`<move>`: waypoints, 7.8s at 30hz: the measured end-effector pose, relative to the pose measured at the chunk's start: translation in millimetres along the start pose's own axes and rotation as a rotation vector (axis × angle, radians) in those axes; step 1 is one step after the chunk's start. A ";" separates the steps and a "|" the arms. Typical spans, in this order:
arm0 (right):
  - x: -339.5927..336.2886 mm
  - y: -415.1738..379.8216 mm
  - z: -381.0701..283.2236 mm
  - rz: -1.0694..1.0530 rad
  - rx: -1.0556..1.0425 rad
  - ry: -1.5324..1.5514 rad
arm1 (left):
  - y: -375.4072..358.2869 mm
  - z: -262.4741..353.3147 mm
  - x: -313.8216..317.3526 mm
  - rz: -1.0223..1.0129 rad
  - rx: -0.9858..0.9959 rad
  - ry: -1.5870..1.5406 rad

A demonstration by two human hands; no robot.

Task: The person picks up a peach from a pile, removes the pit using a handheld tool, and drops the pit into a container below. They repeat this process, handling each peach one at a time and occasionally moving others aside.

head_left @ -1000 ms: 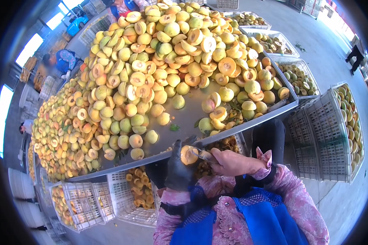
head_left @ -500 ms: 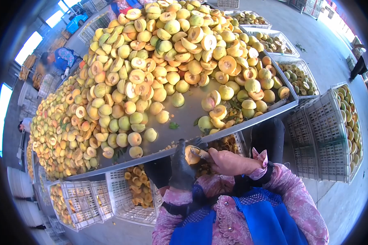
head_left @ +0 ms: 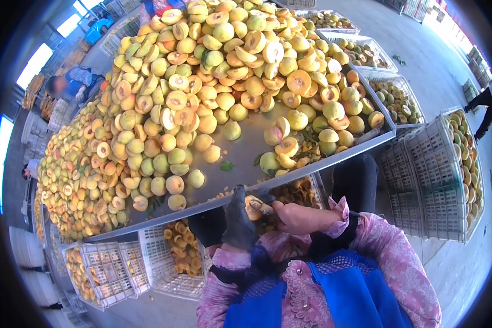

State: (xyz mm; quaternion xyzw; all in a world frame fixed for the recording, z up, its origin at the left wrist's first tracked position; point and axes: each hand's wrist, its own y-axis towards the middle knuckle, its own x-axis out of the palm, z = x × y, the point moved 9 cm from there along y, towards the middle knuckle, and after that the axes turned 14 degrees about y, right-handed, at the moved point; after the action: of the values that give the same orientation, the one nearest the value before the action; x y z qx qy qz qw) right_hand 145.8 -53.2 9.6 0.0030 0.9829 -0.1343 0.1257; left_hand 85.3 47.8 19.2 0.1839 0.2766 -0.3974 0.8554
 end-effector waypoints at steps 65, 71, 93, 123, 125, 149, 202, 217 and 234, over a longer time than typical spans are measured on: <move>48.4 1.8 61.5 -0.301 0.169 0.459 | -25.6 -36.8 58.6 -0.141 -0.560 -0.958; 62.2 -16.5 58.8 -0.506 0.366 0.807 | -41.3 -68.8 85.2 -0.261 -0.603 -0.997; -8.4 -35.0 109.6 0.116 0.197 -0.067 | 55.0 75.5 10.3 0.035 0.359 0.378; -39.8 -45.4 96.0 0.441 0.093 -0.084 | 55.6 53.7 -42.3 0.220 0.323 0.386; -34.1 -35.8 110.1 0.384 0.126 -0.112 | 28.5 28.3 -90.7 0.333 0.235 0.424; -17.7 -54.3 151.6 0.039 0.506 0.127 | 124.1 -11.1 81.5 -0.333 -0.058 0.270; -11.4 0.0 12.8 0.225 -0.013 -0.008 | 18.4 21.3 21.7 0.187 0.077 -0.317; 2.7 12.5 20.4 0.067 0.100 0.337 | 18.5 13.0 18.8 0.185 0.036 -0.309; 6.0 24.9 28.1 -0.001 0.131 0.181 | 21.8 27.7 -0.3 0.190 0.231 0.062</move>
State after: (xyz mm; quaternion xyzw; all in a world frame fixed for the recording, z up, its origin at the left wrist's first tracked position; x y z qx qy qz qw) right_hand 147.8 -36.9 -24.6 0.0228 0.9794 -0.1975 0.0356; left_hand 111.3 46.7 42.9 0.3188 0.2366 -0.3377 0.8534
